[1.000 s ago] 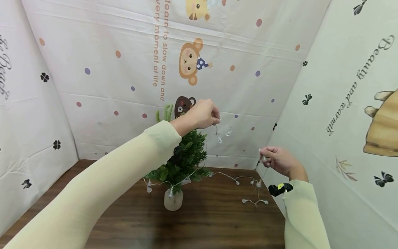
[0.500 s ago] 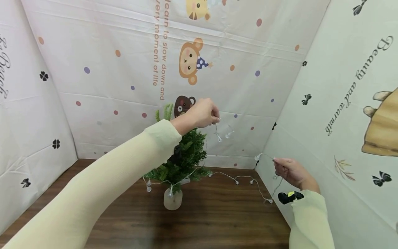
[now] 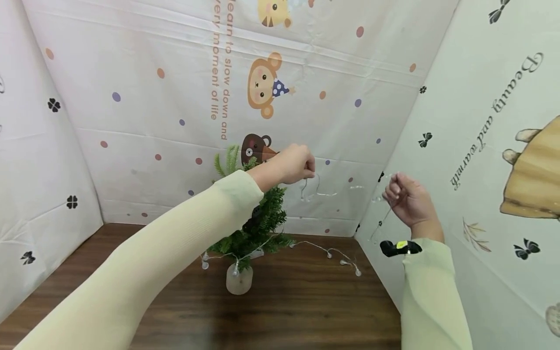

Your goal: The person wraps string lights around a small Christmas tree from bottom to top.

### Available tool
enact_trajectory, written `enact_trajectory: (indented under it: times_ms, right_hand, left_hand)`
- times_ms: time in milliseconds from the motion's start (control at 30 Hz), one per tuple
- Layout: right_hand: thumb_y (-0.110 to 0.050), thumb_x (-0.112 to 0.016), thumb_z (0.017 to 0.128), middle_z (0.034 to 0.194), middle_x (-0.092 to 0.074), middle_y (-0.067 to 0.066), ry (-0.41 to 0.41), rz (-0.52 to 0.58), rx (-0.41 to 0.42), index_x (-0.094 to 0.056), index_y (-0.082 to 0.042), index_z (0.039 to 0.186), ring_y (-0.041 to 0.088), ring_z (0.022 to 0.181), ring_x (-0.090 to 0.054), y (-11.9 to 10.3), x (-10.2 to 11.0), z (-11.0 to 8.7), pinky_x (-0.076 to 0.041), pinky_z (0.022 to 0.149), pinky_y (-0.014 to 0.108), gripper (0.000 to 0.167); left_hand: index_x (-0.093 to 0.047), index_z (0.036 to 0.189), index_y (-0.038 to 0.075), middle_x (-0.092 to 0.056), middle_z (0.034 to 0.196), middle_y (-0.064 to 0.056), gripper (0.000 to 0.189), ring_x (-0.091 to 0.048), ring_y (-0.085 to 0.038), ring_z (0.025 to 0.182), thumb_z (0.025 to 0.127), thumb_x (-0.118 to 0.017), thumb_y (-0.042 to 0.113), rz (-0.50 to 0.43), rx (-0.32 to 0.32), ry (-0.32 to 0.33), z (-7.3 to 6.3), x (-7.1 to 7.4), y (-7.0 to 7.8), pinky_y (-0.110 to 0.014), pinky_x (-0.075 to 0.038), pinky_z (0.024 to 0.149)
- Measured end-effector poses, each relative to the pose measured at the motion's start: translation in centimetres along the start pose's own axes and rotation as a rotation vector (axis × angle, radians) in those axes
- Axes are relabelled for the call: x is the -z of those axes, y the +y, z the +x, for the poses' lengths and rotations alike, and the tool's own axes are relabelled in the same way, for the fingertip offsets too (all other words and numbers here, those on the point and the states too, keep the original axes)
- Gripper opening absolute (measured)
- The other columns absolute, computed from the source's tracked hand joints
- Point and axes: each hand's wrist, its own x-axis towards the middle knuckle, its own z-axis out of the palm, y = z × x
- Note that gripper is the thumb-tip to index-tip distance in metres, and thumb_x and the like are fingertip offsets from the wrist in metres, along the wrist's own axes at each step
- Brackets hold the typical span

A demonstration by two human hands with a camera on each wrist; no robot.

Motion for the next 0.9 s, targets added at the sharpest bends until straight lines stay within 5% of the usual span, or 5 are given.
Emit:
enact_trajectory:
  times_ms: [267,533,767,900]
  right_hand:
    - [-0.016,-0.032,0.113,0.071,-0.058,0.006,0.144,-0.045,0.026,-0.063,0.004,0.101,0.018,0.062,-0.032,-1.8,-3.7,4.3,-0.027,0.063,0.03,0.039]
    - [-0.018,-0.052,0.108,0.074,-0.059,0.003,0.368,-0.217,-0.077,-0.071,-0.001,0.101,0.014,0.059,-0.042,-2.0,-7.4,8.8,-0.037,0.061,0.028,0.026]
    - [-0.022,-0.058,0.106,0.081,-0.065,-0.001,0.474,-0.524,-0.255,-0.073,-0.01,0.102,0.012,0.068,-0.05,-1.3,-10.1,13.1,-0.045,0.063,0.026,0.02]
    - [-0.024,-0.055,0.107,0.083,-0.066,-0.002,0.494,-0.664,-0.35,-0.071,-0.012,0.103,0.011,0.07,-0.051,-0.7,-10.7,14.7,-0.046,0.064,0.025,0.02]
  left_hand:
    - [-0.067,0.117,0.014,-0.067,0.111,-0.003,0.017,-0.064,-0.016,0.096,0.107,-0.054,0.014,0.051,0.087,0.043,-0.2,0.0,-0.2,-0.031,-0.051,0.075]
    - [-0.063,0.125,0.012,-0.067,0.112,-0.008,0.023,-0.064,-0.018,0.09,0.107,-0.051,0.009,0.114,0.098,0.02,-1.1,-0.1,-1.3,-0.03,-0.045,0.066]
    - [-0.068,0.1,0.012,-0.07,0.101,-0.002,0.016,-0.064,-0.015,0.087,0.106,-0.054,0.017,0.09,0.121,0.051,-2.0,3.3,-2.3,-0.029,-0.051,0.073]
    - [-0.077,0.095,0.009,-0.077,0.099,-0.003,0.024,-0.068,-0.016,0.085,0.105,-0.058,0.02,0.054,0.116,0.125,-3.5,5.7,-3.7,-0.03,-0.057,0.08]
